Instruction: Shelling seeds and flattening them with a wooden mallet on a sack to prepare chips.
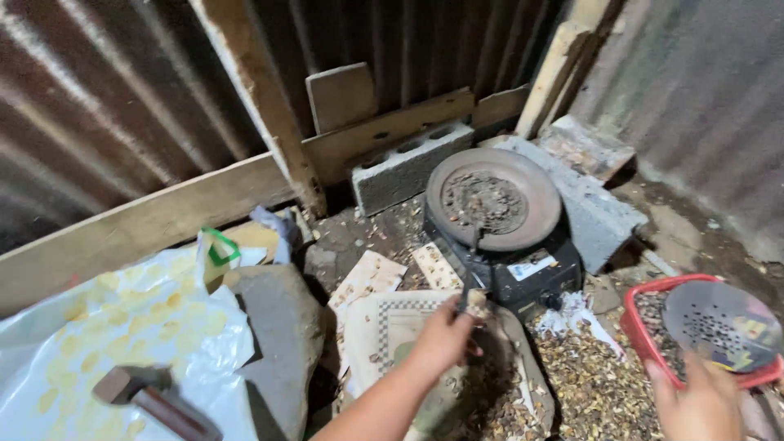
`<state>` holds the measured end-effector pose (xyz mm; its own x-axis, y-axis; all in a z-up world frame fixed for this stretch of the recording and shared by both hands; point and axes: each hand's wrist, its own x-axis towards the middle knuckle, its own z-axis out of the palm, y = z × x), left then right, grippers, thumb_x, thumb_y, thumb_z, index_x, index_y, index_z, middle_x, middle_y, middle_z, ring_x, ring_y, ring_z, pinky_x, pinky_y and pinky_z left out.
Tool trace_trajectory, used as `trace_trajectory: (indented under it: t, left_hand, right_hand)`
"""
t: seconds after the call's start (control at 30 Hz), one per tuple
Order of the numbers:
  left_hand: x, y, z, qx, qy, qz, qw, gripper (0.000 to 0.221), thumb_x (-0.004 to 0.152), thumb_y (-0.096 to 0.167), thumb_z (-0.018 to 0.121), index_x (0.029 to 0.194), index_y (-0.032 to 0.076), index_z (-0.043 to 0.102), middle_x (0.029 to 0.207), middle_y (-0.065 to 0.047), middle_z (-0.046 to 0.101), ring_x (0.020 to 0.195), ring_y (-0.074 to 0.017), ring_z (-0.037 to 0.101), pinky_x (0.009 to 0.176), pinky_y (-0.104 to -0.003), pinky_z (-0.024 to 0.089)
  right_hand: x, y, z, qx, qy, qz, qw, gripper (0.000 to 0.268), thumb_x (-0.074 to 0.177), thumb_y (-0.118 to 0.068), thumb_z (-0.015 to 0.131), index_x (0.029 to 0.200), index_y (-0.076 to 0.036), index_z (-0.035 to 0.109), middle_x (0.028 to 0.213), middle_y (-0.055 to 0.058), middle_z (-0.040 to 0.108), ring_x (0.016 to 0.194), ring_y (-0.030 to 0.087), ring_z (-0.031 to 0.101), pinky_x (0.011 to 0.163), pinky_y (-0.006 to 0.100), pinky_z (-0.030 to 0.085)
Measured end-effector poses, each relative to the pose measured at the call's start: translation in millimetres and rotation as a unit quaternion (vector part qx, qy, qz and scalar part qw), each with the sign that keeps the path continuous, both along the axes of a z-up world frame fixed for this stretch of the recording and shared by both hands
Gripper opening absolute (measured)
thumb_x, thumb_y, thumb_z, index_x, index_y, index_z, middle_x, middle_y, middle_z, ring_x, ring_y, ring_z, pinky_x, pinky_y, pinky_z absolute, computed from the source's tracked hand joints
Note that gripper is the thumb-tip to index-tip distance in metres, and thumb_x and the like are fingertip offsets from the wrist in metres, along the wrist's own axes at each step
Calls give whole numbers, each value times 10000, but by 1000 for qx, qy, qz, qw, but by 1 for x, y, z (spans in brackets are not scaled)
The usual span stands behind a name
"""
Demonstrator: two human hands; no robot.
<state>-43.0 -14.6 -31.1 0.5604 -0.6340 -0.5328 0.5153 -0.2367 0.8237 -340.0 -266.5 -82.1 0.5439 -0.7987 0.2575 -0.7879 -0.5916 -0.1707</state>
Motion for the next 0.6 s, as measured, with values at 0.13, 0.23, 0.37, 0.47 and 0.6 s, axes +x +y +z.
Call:
trace_trajectory:
  t: [0.13,0.23,0.37,0.47,0.6]
  left_hand:
    - [-38,-1,-27,20,-125,-20,992,512,975,224,608,1452,73,500,957,-116,727,629,-173,644,506,-324,493]
    - [-58,6,-29,-53,-187,-14,981,534,983,222,673,1465,49,525,1016,-91,738,821,-148,672,693,-287,554]
    - [-49,47,6,-98,-250,-86,959,473,1016,227,645,1424,-1,570,1039,-176,712,902,-246,678,803,-376,546]
    - [-30,84,-16,15,-405,-87,910,412,973,230,650,1338,40,621,1156,-193,724,1082,-338,678,975,-435,529]
    - [-2,105,-48,186,-600,-91,773,580,930,220,671,1436,8,479,1510,-246,471,1450,-436,338,1181,-579,214]
  right_hand:
    - [136,42,62,363,-103,81,923,604,927,-479,611,1409,-115,619,1190,148,772,1103,245,745,996,400,541]
    - [201,73,55,659,-169,40,732,635,996,-460,597,1371,53,608,1206,174,775,1142,312,740,940,405,578]
    - [233,72,35,762,-278,-25,584,570,951,-215,597,1451,4,434,1156,186,732,850,257,650,658,392,515]
    - [213,35,13,657,-263,-41,705,534,952,-120,594,1477,-102,498,975,91,680,580,137,459,470,308,347]
    - [180,8,37,527,-203,-17,825,406,989,-123,620,1390,-114,678,719,42,585,473,108,360,401,286,266]
